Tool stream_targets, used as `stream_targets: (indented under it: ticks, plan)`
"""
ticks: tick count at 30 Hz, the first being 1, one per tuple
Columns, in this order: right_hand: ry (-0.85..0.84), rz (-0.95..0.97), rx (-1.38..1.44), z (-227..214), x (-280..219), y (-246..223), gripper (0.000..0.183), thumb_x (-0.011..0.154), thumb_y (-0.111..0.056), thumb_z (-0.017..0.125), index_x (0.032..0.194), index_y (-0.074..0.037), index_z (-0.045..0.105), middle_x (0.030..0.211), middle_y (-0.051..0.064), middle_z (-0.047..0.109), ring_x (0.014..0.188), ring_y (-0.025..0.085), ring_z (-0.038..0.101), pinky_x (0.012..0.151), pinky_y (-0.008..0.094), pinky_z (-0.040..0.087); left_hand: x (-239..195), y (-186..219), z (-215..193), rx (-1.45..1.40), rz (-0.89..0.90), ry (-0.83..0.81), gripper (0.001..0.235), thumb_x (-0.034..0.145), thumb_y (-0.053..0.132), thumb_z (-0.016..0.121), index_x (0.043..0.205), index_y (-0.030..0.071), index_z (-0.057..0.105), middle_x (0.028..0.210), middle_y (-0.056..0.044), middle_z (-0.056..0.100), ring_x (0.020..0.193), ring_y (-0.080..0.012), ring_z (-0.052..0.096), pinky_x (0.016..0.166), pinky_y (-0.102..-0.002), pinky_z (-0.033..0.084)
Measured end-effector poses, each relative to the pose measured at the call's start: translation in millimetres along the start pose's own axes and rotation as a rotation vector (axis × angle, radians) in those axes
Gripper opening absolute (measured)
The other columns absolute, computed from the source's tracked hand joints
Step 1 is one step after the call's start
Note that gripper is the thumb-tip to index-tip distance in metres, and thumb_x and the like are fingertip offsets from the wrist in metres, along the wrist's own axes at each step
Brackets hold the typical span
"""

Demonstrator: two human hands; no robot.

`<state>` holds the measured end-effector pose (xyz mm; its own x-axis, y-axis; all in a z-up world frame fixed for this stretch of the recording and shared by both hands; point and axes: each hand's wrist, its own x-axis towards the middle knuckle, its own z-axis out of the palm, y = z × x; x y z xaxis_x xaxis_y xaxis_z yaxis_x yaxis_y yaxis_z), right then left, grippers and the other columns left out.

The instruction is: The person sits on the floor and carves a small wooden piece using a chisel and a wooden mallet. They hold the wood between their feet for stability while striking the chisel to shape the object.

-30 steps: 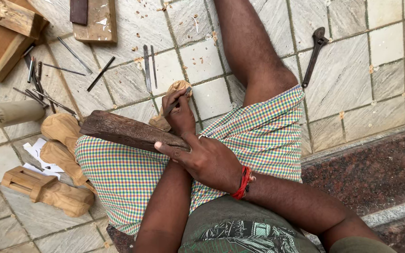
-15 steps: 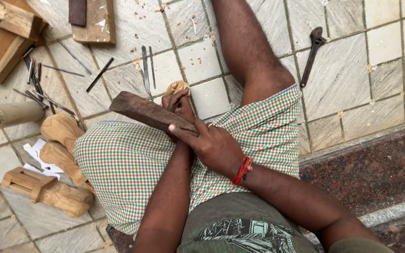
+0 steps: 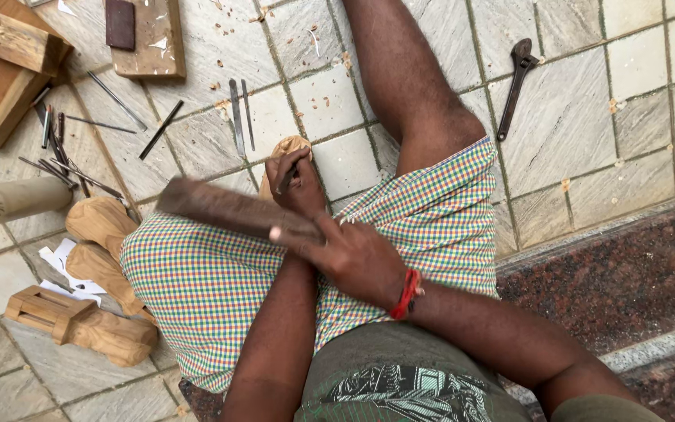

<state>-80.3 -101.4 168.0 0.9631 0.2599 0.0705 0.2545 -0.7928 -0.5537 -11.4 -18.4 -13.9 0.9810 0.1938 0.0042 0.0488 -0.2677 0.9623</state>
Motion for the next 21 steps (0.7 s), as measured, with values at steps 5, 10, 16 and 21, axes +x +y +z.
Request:
stream_targets:
  ticks: [5,10,16,21]
  plan:
    - [-0.003,0.132,-0.07,0,0,4,0.058,0.095,-0.012,0.068,0.149,-0.026,0.057,0.102,0.014,0.067,0.066,0.02,0.068,0.053,0.035,0.058,1,2,4,0.048,-0.027,-0.064,0.008,0.101,0.006,0.066,0.102,0.009,0.073,0.102,-0.006,0.06,0.089,-0.0142,0.065,0.075,-0.026,0.057]
    - [0.15,0.201,0.193,6,-7,24,0.052,0.099,-0.023,0.071,0.149,-0.025,0.057,0.108,0.009,0.069,0.075,0.021,0.069,0.06,0.034,0.057,39,-3,-8,0.077,-0.184,0.045,0.012,0.101,0.014,0.062,0.108,0.007,0.07,0.096,-0.009,0.063,0.085,-0.0213,0.067,0.07,-0.035,0.059]
    - [0.314,0.767,1.019,14,1,73,0.069,0.105,-0.02,0.059,0.166,-0.019,0.028,0.086,0.004,0.062,0.062,0.011,0.059,0.054,0.026,0.053,142,-40,-76,0.752,-0.112,-0.013,0.042,0.082,0.008,0.065,0.123,0.005,0.059,0.106,-0.023,0.072,0.093,-0.0432,0.069,0.08,-0.054,0.055]
    - [0.431,0.904,1.247,18,18,93,0.073,0.104,-0.026,0.057,0.168,-0.018,0.022,0.086,0.003,0.061,0.06,0.008,0.06,0.05,0.024,0.053,178,-71,-92,1.06,-0.329,-0.19,0.029,0.092,0.012,0.069,0.119,0.005,0.06,0.113,-0.021,0.071,0.099,-0.0406,0.069,0.085,-0.049,0.058]
